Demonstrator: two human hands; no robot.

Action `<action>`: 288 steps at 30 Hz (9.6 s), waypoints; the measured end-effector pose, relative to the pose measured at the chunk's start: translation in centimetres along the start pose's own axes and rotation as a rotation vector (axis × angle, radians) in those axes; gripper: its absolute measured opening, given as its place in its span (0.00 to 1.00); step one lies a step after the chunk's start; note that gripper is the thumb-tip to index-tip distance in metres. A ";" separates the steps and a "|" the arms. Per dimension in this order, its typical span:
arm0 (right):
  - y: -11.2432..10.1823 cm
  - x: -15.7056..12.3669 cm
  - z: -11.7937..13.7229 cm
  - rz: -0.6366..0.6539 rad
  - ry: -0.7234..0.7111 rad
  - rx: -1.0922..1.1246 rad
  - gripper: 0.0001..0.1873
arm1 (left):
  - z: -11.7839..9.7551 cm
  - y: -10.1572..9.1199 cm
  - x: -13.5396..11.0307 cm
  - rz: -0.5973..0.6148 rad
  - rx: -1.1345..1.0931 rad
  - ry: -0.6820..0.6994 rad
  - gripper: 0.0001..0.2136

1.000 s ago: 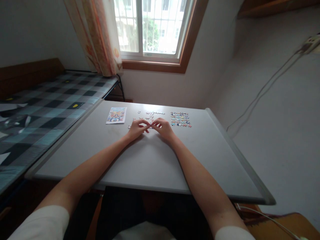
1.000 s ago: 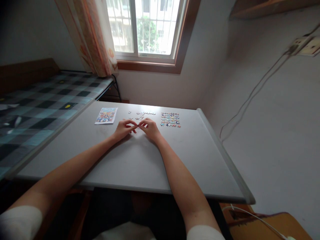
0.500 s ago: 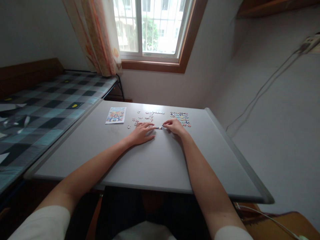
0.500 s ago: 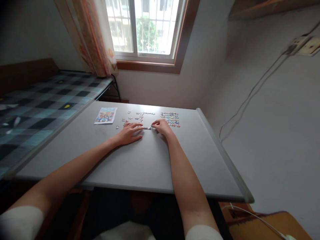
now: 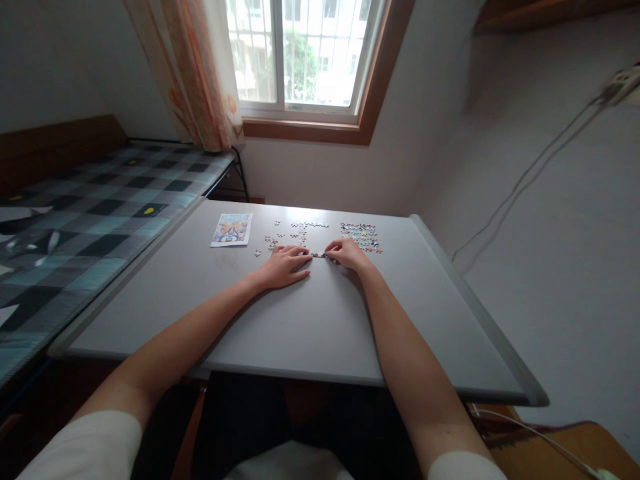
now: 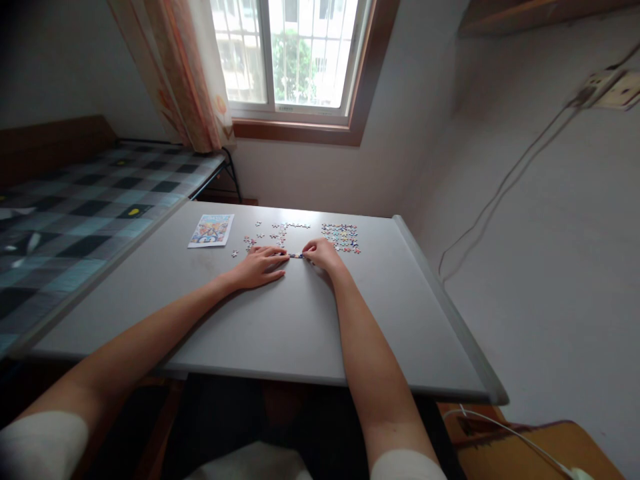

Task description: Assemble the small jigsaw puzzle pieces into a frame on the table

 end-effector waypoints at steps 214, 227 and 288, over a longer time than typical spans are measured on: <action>-3.7 -6.6 0.0 -0.863 -0.517 -0.173 0.17 | 0.1 -2.2 -1.8 -0.455 0.064 -0.169 0.15; -3.6 -6.9 -0.3 -0.686 -0.400 0.335 0.10 | 1.3 -1.1 -2.3 -0.454 -0.089 -0.304 0.19; -2.8 -4.6 -3.9 -0.255 -0.054 1.697 0.26 | 1.3 2.7 -2.3 -0.376 -2.245 -0.891 0.23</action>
Point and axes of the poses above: each hand's wrist, its own x-axis towards the middle knuckle, its own y-axis out of the palm, z = x × y, the point moved 6 cm from there along x, towards the middle knuckle, and after that the axes turned 12 degrees about x, right-handed, at the moved point
